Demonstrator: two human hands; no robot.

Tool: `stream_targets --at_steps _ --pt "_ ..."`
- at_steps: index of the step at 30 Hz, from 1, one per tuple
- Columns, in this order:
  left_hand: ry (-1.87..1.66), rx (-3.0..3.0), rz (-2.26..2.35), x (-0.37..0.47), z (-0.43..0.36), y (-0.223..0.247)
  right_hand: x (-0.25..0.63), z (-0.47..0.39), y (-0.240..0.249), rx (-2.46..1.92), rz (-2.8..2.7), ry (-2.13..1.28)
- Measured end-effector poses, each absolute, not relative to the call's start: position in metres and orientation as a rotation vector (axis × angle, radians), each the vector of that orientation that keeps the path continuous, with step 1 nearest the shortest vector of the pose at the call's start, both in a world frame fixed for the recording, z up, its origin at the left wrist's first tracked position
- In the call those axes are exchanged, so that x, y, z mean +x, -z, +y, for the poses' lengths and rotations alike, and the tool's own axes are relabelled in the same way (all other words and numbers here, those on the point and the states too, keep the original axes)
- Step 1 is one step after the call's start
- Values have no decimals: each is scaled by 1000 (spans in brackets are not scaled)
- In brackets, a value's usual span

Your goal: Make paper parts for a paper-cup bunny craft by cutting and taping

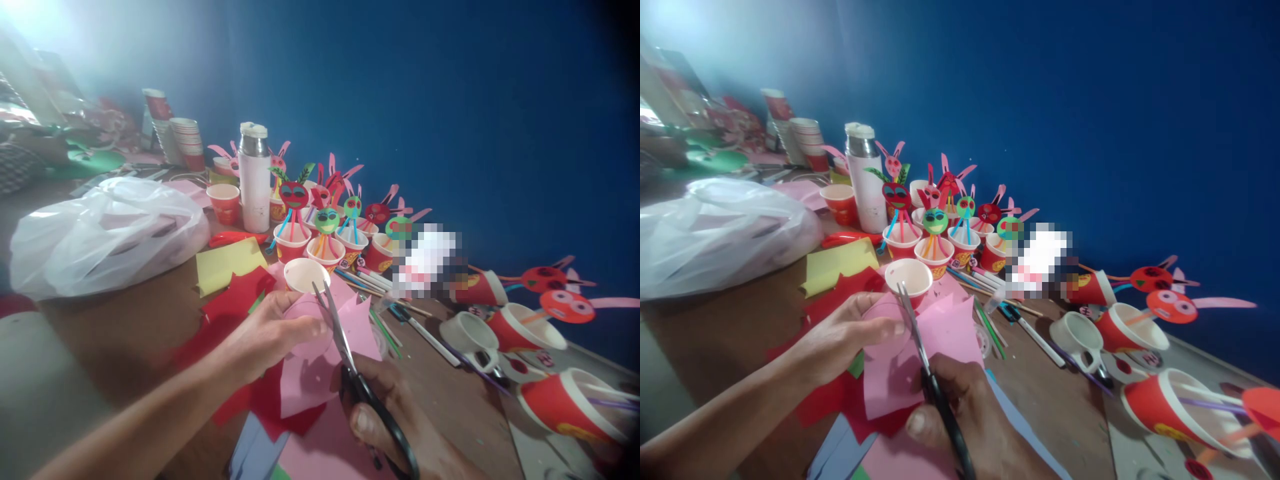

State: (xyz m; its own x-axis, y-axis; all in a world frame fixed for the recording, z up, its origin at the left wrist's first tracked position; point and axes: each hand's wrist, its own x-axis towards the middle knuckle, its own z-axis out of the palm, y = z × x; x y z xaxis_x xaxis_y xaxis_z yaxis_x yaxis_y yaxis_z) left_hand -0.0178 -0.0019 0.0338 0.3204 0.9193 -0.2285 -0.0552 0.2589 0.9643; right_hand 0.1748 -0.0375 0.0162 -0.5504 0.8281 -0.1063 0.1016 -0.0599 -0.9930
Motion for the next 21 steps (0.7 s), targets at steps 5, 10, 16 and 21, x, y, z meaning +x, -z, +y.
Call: stream_targets --at_steps 5,10,16,21 --pt "-857 1084 1007 -18 -2 -31 176 -37 -14 -1024 -1694 -1646" --pt "-843 1068 980 -19 -2 -31 176 -37 -13 -1023 -1653 -1672" --pt "-758 1118 892 -21 -5 -44 187 -36 -16 -1073 -1634 -1498" --pt "-600 1256 972 -19 -12 -52 195 -30 -26 -1045 -1609 -1355"
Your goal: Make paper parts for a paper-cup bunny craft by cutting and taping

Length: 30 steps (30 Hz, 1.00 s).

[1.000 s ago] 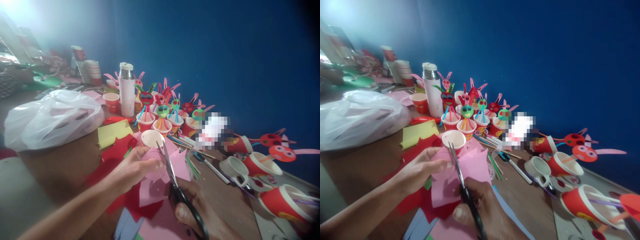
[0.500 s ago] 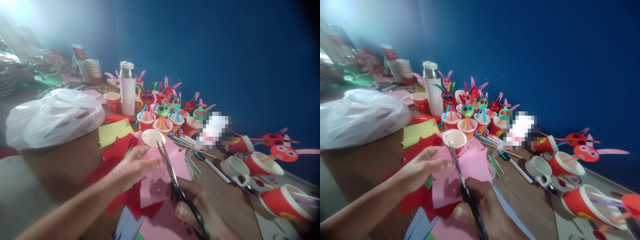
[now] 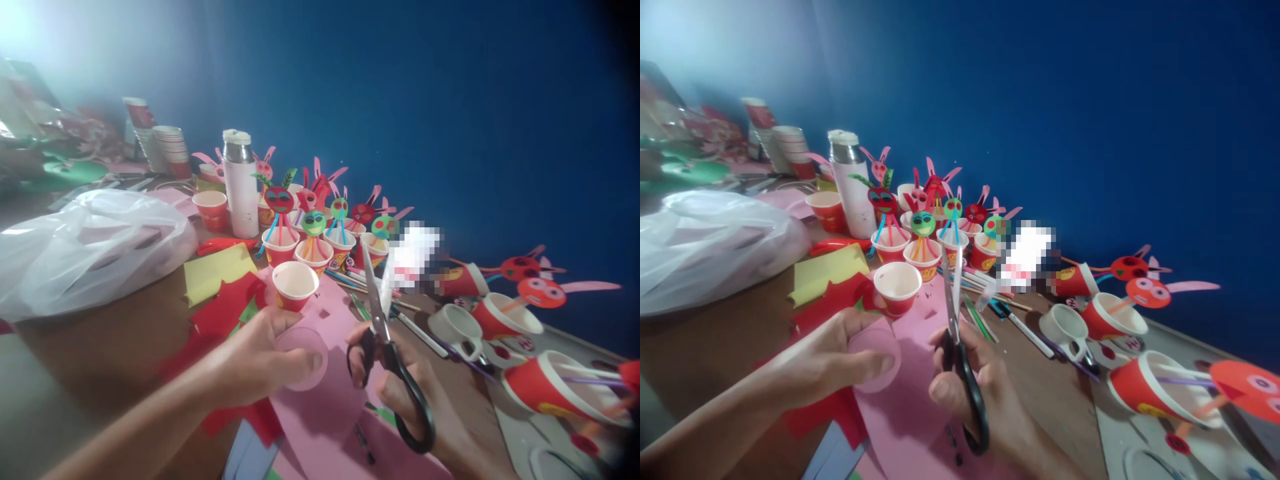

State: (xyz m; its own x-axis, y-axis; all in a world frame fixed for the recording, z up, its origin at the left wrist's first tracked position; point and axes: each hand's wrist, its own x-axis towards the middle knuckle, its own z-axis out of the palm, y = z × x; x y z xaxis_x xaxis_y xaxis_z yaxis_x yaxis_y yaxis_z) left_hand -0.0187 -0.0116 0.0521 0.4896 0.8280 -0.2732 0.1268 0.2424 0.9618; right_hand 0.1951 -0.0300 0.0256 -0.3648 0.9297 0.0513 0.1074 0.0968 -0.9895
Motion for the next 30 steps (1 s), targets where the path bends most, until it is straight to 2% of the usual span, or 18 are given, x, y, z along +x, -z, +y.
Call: stream_targets --at_steps 4,14,23,30 --pt "-384 1377 985 -8 -12 -61 188 -29 -40 -1058 -1568 -1315" --pt "-204 1505 964 24 4 -73 187 -25 -55 -1168 -1382 -1369" --pt "-499 1265 806 22 13 -32 189 -15 -43 -1245 -1352 -1226" --pt "-696 1111 901 25 8 -29 183 -14 -35 -1252 -1315 -1123"
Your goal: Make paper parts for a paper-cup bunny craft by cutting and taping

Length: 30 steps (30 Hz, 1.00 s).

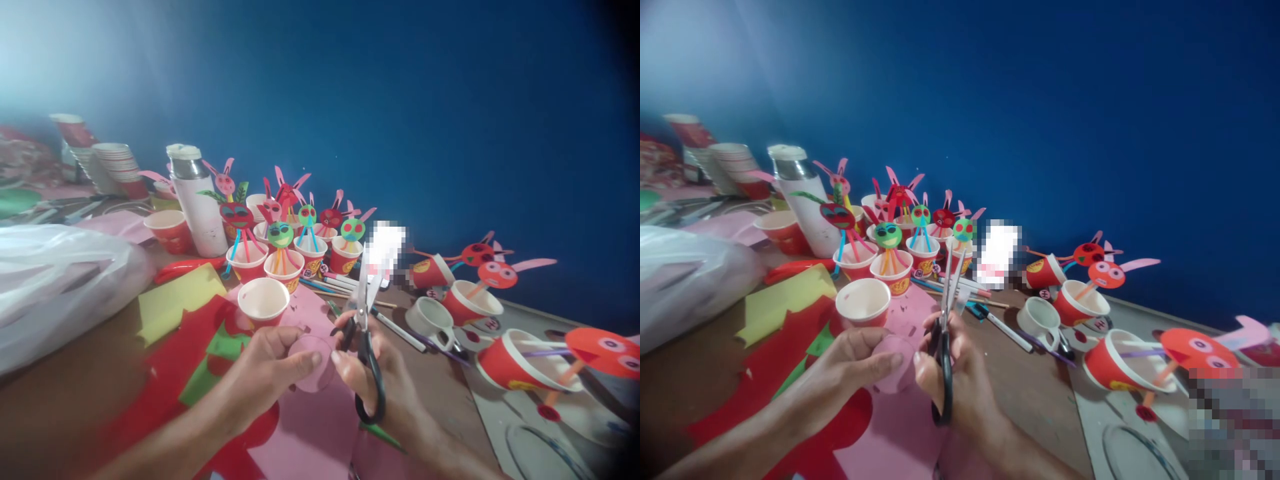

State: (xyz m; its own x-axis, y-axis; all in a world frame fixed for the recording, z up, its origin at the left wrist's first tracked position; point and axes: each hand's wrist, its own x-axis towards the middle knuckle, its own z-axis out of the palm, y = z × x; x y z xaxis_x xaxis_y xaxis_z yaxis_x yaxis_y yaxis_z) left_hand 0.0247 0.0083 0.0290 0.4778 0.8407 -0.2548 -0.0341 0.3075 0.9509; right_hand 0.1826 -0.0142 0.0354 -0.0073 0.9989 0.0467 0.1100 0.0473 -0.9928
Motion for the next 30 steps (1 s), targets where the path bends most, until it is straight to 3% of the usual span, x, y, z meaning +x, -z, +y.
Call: stream_targets --at_steps 14,30 --pt "-1072 849 934 13 13 -27 184 -20 -10 -1156 -1651 -1309" --pt "-1082 1023 999 12 13 -23 175 -27 -8 -1174 -1607 -1430"
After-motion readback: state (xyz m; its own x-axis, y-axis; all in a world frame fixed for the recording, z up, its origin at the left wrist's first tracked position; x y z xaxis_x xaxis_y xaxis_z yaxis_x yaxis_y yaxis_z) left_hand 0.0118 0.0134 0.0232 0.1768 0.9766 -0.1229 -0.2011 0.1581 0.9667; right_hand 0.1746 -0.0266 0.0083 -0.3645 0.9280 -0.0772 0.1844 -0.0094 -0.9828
